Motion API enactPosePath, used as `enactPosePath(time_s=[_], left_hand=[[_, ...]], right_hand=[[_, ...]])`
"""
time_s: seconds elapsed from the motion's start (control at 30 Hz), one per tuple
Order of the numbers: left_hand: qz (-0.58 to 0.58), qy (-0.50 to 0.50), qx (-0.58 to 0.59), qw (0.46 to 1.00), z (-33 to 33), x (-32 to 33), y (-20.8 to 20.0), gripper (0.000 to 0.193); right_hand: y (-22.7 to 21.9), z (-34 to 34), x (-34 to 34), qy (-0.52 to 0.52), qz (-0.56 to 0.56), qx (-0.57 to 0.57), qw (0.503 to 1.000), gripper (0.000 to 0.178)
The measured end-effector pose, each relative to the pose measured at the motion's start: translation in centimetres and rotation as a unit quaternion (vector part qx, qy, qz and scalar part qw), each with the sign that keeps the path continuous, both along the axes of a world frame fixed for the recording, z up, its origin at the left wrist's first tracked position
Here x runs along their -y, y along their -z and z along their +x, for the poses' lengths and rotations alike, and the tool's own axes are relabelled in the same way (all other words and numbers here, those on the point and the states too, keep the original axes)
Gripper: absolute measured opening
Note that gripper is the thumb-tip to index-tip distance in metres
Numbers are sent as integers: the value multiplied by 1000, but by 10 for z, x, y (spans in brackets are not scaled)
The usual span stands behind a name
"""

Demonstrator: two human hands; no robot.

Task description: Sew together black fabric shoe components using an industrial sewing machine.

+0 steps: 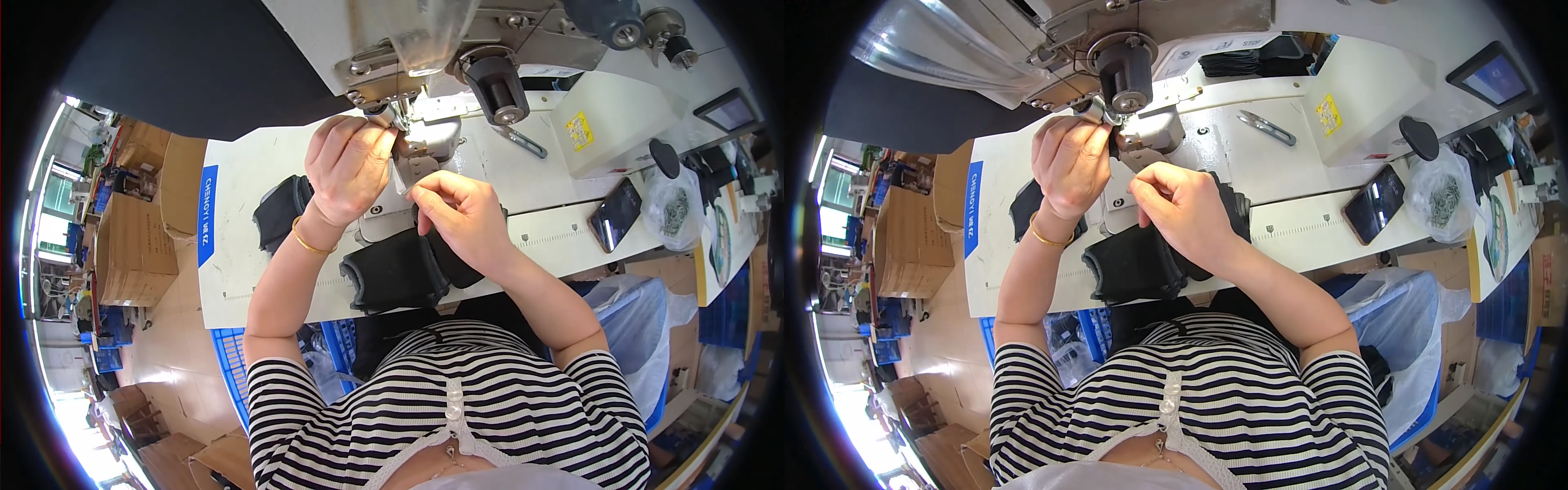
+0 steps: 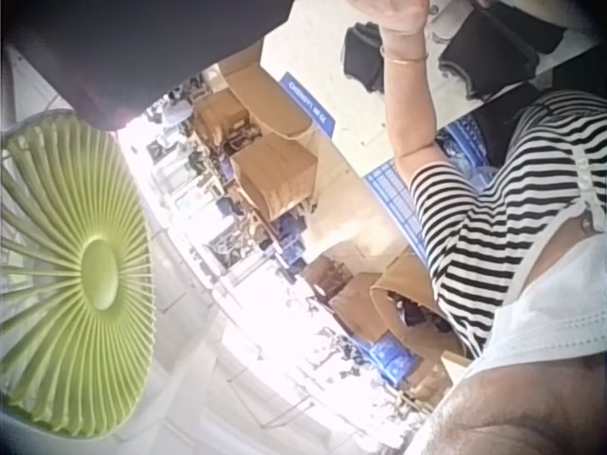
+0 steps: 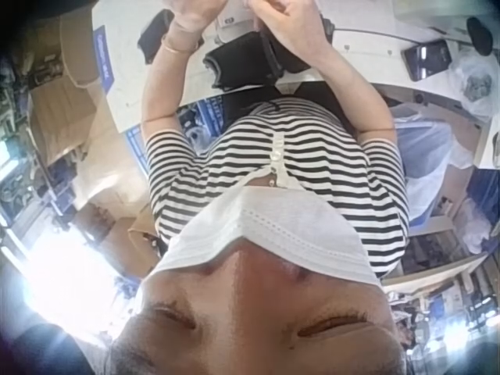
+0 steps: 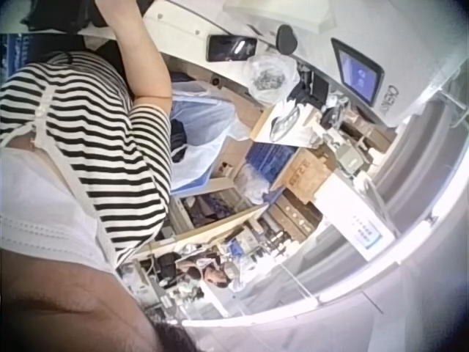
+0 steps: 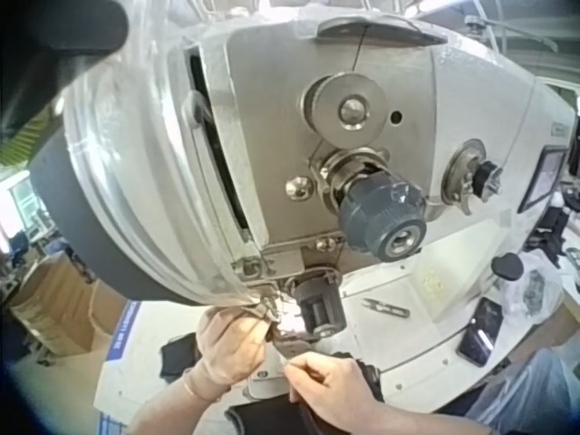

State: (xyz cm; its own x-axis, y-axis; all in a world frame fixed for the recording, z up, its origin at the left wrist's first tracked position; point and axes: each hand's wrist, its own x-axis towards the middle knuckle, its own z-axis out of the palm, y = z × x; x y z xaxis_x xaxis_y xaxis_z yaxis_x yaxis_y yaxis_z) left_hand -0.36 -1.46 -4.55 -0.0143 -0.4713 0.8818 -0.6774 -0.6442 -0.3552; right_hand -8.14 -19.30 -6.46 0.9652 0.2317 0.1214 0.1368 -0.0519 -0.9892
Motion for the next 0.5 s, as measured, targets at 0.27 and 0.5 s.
enactPosePath(time_s=[0.27,0.5], left_hand=[[-58,15,-45,997,-3,-3,13,31],[-91,-99,-269,954,-4,-4,24,30]], right_hand=[[9,-8,7,10,12,9,1000,14],[50,-11,51,198,-270,218,917,35]])
